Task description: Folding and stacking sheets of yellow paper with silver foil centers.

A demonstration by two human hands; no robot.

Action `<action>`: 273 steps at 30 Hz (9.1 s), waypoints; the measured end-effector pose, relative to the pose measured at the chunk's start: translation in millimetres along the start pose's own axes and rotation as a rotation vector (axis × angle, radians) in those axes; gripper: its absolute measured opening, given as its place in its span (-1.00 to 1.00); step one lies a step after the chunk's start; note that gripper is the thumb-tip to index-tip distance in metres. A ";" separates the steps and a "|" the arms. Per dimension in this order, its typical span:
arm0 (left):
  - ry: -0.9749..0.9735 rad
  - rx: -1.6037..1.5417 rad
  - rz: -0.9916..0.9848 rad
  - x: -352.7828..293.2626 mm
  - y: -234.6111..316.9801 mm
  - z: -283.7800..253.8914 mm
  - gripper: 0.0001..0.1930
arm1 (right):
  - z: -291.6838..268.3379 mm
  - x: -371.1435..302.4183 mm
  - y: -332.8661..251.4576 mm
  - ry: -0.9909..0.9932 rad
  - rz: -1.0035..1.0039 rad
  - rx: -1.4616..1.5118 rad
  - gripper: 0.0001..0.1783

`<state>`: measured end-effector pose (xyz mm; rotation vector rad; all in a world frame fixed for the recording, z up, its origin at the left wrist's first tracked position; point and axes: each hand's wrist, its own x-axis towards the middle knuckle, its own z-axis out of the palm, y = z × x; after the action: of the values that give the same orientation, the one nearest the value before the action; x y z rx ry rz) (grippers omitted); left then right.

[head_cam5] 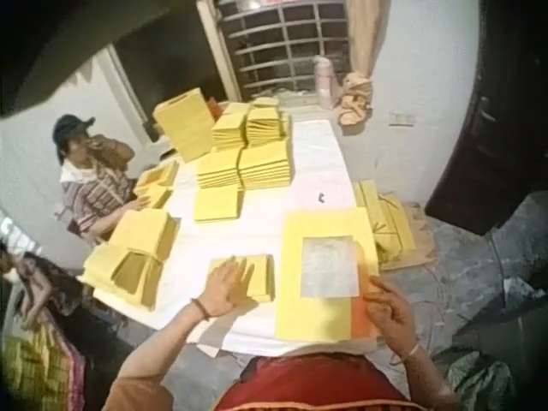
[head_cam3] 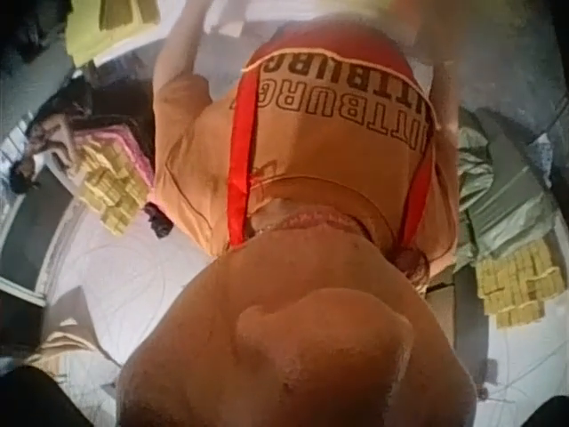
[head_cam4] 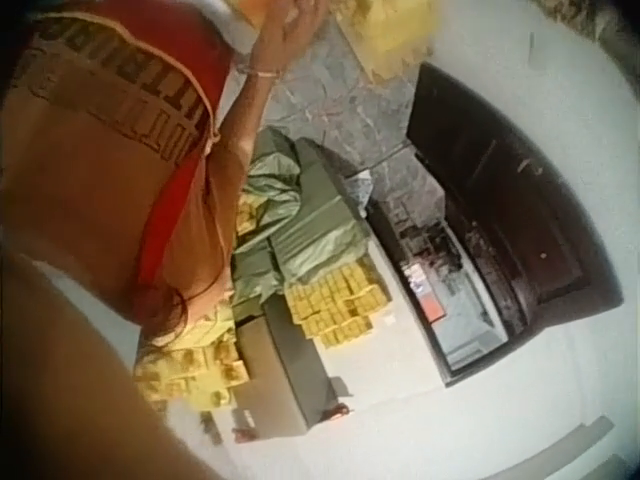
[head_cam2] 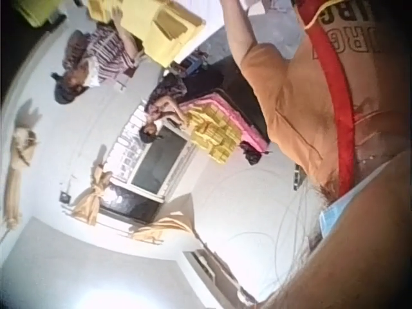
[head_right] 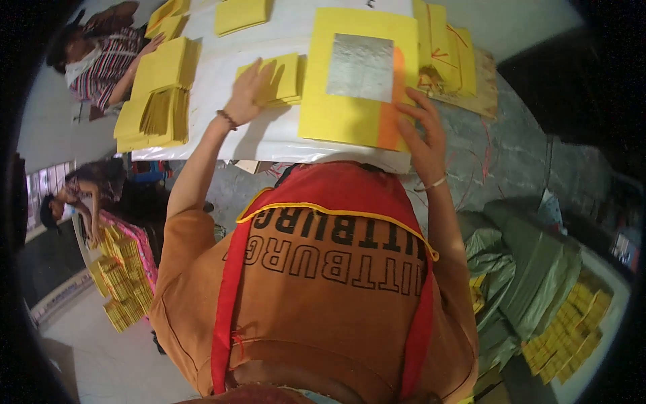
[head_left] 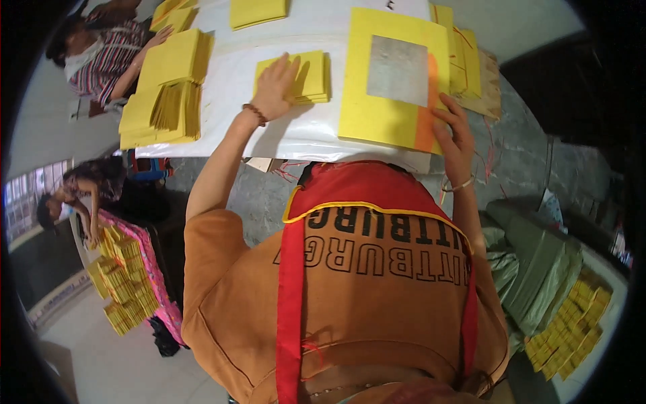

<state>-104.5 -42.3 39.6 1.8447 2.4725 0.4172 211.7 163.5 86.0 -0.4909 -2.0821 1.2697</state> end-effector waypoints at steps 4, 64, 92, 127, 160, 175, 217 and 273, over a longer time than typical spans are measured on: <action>0.167 -0.255 0.131 26.6 70.0 -67.9 -0.43 | 3.4 -0.1 1.0 0.038 0.038 0.037 -0.77; 0.176 -0.307 0.332 57.2 93.8 -63.2 -0.75 | -19.4 62.4 1.7 -0.246 -0.364 -0.336 -0.74; 0.033 -1.168 -0.412 108.2 96.8 -55.4 -0.60 | 8.4 99.5 3.7 0.225 0.323 0.019 -0.70; 0.084 -0.058 0.393 109.3 133.4 -48.0 -0.51 | -4.8 61.3 -6.9 -0.199 0.317 0.469 -0.53; -0.070 0.275 -0.042 -5.8 -6.0 39.3 -0.42 | -2.0 28.6 19.9 0.021 0.326 0.464 -0.51; -0.151 0.120 -0.086 0.7 3.2 5.5 -0.23 | -1.1 23.4 1.9 -0.044 -0.045 -0.139 -0.77; -0.248 -0.686 0.279 61.7 160.7 -77.2 -0.86 | -1.5 26.1 8.8 -0.048 0.119 0.226 -0.70; -0.041 -0.973 -0.345 74.8 99.9 -48.9 -0.39 | 11.0 66.7 7.1 0.105 0.289 0.059 -0.61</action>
<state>-42.0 45.0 119.8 0.9961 1.9026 1.2367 155.7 200.1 98.0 -0.8369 -1.9304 1.4295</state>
